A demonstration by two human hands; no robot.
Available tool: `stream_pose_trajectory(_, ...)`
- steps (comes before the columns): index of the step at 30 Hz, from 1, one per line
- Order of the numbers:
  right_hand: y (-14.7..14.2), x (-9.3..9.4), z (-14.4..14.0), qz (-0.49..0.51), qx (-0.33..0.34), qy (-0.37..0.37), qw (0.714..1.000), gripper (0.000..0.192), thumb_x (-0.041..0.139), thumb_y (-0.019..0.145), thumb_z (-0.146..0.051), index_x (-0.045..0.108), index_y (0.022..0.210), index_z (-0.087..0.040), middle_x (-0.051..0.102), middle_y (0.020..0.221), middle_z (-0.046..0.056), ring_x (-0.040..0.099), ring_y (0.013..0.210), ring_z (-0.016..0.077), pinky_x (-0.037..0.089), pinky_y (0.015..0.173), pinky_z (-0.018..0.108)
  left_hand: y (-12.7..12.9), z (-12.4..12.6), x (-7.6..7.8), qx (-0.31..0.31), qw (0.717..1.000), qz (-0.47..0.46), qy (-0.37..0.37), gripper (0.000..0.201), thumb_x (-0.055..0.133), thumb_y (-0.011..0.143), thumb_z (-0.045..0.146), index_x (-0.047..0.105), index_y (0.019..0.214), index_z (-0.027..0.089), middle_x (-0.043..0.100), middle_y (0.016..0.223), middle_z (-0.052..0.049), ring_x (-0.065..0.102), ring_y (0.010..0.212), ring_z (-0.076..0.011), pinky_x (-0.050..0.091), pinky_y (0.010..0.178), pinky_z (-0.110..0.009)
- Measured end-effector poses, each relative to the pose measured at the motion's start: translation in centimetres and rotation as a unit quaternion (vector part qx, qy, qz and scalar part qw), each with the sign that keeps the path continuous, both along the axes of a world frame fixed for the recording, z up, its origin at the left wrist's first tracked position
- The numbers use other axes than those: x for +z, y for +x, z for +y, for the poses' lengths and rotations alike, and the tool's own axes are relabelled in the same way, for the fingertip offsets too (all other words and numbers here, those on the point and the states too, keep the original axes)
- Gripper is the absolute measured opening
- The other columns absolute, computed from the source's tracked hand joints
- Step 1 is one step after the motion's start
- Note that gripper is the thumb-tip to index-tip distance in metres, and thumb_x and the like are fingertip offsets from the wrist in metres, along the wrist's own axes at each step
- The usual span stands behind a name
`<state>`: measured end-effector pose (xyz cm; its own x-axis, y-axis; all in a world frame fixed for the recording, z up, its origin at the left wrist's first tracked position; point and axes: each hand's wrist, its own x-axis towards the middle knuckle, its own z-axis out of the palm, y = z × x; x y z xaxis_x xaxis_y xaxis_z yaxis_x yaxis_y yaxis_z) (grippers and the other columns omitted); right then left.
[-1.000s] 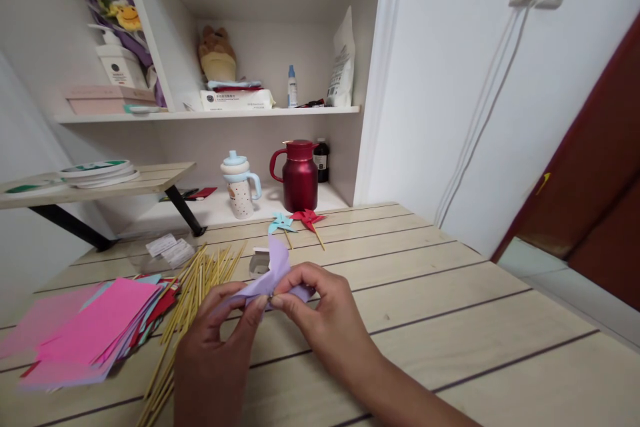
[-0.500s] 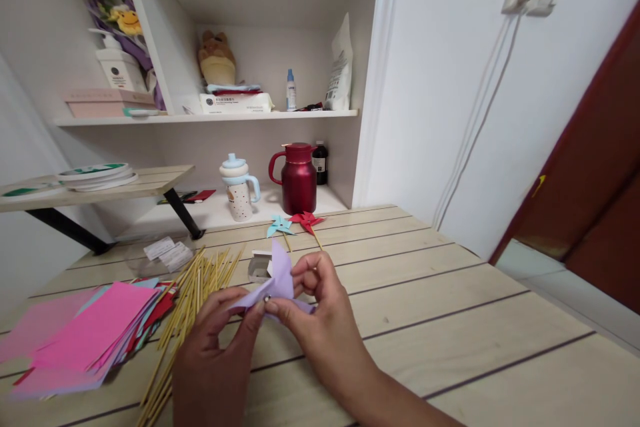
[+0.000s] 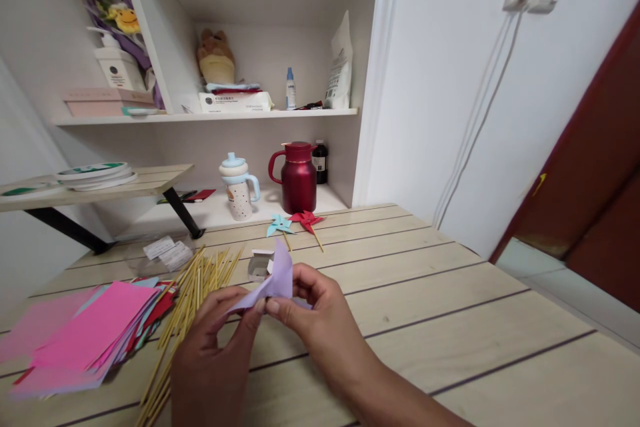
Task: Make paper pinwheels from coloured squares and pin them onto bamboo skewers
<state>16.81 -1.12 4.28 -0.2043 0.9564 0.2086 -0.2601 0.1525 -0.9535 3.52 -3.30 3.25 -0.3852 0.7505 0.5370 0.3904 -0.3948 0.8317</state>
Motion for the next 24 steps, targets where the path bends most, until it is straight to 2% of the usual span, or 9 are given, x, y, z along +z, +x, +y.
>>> stream_pose_trajectory(7,-0.1,0.3,0.1,0.037,0.012,-0.034,0.999,0.020,0.084,0.069,-0.028,0.072,0.085,-0.021,0.070,0.083,0.000,0.061,0.079,0.0153,0.049,0.079,0.028,-0.1,0.1,-0.2,-0.011,1.000,0.013,0.015,0.007,0.069,0.075,0.025,0.075,0.074,0.027,0.071,0.082,0.000,0.068,0.079,-0.0162,0.054,0.071,-0.024)
stream_pose_trajectory(12,0.1,0.6,-0.1,0.056,0.029,-0.030,0.998,0.017,0.083,0.070,-0.024,0.072,0.082,-0.023,0.065,0.072,-0.004,0.055,0.067,0.0111,0.045,0.067,0.023,-0.4,-0.1,-0.4,0.020,0.993,0.082,0.080,0.016,0.064,0.074,0.016,0.075,0.077,0.028,0.071,0.085,0.001,0.068,0.080,-0.0164,0.052,0.073,-0.026)
stream_pose_trajectory(15,0.3,0.6,-0.1,0.052,0.027,-0.019,0.998,0.015,0.083,0.072,-0.026,0.071,0.079,-0.022,0.062,0.069,-0.004,0.051,0.065,0.0100,0.042,0.062,0.021,-0.8,-0.3,-0.4,0.036,0.972,0.177,0.150,0.024,0.062,0.075,0.011,0.074,0.084,0.030,0.072,0.085,0.003,0.066,0.081,-0.0157,0.049,0.077,-0.027)
stream_pose_trajectory(18,0.4,0.4,-0.1,0.042,0.025,-0.009,0.999,0.015,0.082,0.073,-0.027,0.069,0.078,-0.021,0.061,0.069,-0.005,0.050,0.065,0.0099,0.041,0.062,0.021,-1.1,-0.1,-0.1,0.042,0.940,0.259,0.220,0.022,0.059,0.079,0.010,0.071,0.088,0.027,0.071,0.084,0.003,0.064,0.080,-0.0149,0.046,0.080,-0.028)
stream_pose_trajectory(22,0.6,0.2,0.0,0.006,0.011,0.010,1.000,0.015,0.081,0.076,-0.028,0.067,0.078,-0.021,0.059,0.070,-0.005,0.050,0.066,0.0104,0.041,0.063,0.022,-1.4,0.3,0.4,0.049,0.896,0.329,0.294,0.018,0.056,0.086,0.010,0.070,0.089,0.021,0.071,0.080,0.001,0.063,0.076,-0.0140,0.043,0.083,-0.030)
stream_pose_trajectory(24,0.8,0.1,0.0,-0.025,0.000,0.033,0.999,0.013,0.079,0.078,-0.028,0.067,0.078,-0.022,0.059,0.072,-0.004,0.051,0.068,0.0117,0.042,0.064,0.023,-1.4,0.4,0.4,0.054,0.888,0.341,0.304,0.020,0.055,0.087,0.008,0.071,0.089,0.020,0.072,0.079,0.001,0.064,0.074,-0.0134,0.041,0.087,-0.032)
